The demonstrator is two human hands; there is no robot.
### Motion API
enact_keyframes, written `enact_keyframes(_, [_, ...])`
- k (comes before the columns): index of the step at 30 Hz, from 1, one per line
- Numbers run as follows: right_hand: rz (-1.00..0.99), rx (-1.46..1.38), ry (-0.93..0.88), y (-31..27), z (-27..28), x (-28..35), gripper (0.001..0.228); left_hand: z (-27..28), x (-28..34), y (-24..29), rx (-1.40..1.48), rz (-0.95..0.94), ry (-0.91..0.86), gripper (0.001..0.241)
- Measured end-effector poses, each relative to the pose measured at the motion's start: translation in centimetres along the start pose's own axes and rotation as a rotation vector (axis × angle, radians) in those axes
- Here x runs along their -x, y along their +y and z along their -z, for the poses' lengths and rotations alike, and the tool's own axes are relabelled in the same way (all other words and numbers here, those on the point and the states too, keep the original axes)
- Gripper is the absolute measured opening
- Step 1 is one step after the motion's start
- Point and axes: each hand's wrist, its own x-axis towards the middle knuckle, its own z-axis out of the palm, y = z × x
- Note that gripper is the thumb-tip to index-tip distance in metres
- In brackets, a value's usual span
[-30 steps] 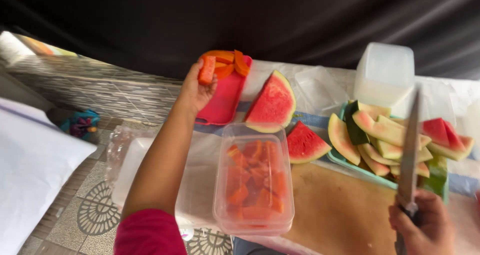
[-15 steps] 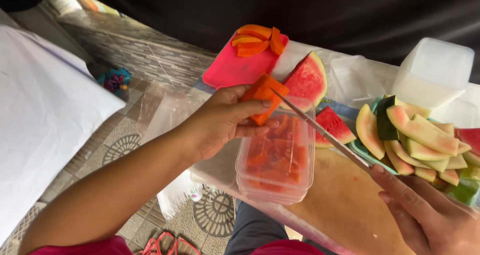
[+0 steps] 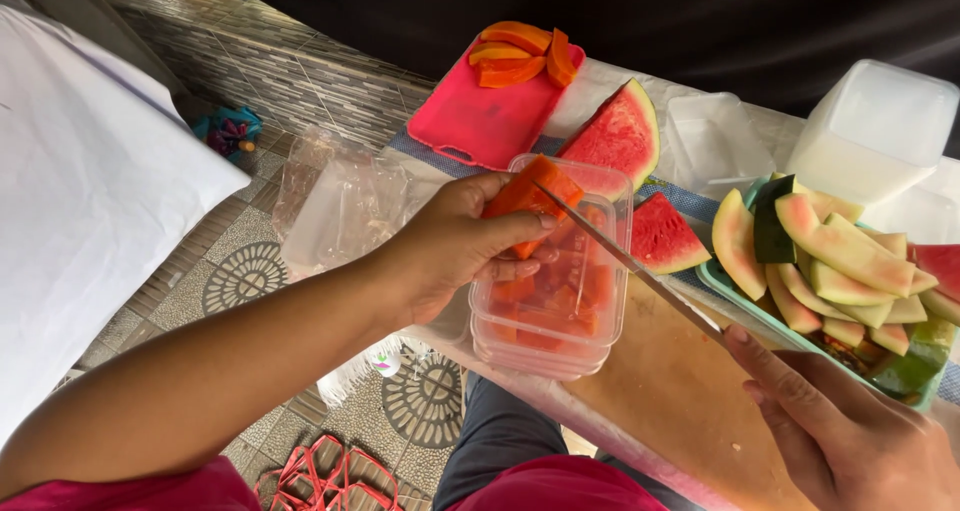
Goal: Cutting papaya into small pieces and packing them into a plastic container alongside watermelon slices.
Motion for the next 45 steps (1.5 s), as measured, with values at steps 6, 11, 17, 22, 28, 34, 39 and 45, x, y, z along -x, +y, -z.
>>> enact_keyframes(6, [0.049, 0.026, -0.004, 0.0, -0.2, -0.3, 0.053, -0.1, 0.1, -0.3, 0.005, 0.011, -0.017, 0.047])
enact_keyframes(11, [0.007, 0.062, -0.091, -0.3, -0.2, -0.5, 0.061, 0.1, -0.4, -0.8, 0.01, 0.011, -0.062, 0.044])
enact_keyframes(17, [-0.107, 0.149, -0.189, 1.0, 0.0, -0.6, 0.068, 0.8, -0.2, -0.3, 0.059, 0.077, -0.091, 0.045])
enact_keyframes(22, [-0.012, -0.203, -0.156, 0.5, 2.6, -3.6, 0.058, 1.0, -0.6, -0.5, 0.014, 0.091, -0.105, 0.038])
enact_keyframes(28, [-0.009, -0.185, -0.229, 1.1, 3.3, -4.1, 0.061, 1.4, -1.7, -1.0, 0.082, 0.064, -0.077, 0.015])
enact_keyframes(34, [0.14, -0.09, -0.137, 0.7, 3.7, -5.4, 0.053, 1.8, -2.4, -1.4, 0.077, 0.05, -0.071, 0.012])
enact_keyframes(39, [-0.102, -0.303, -0.269, 1.5, 2.5, -3.9, 0.059, 1.6, -1.8, -0.7, 0.094, 0.102, -0.036, 0.013])
enact_keyframes(45, [-0.015, -0.217, -0.296, 2.2, 1.8, -4.3, 0.059, 1.7, -2.0, -0.7, 0.14, 0.135, -0.024, 0.017])
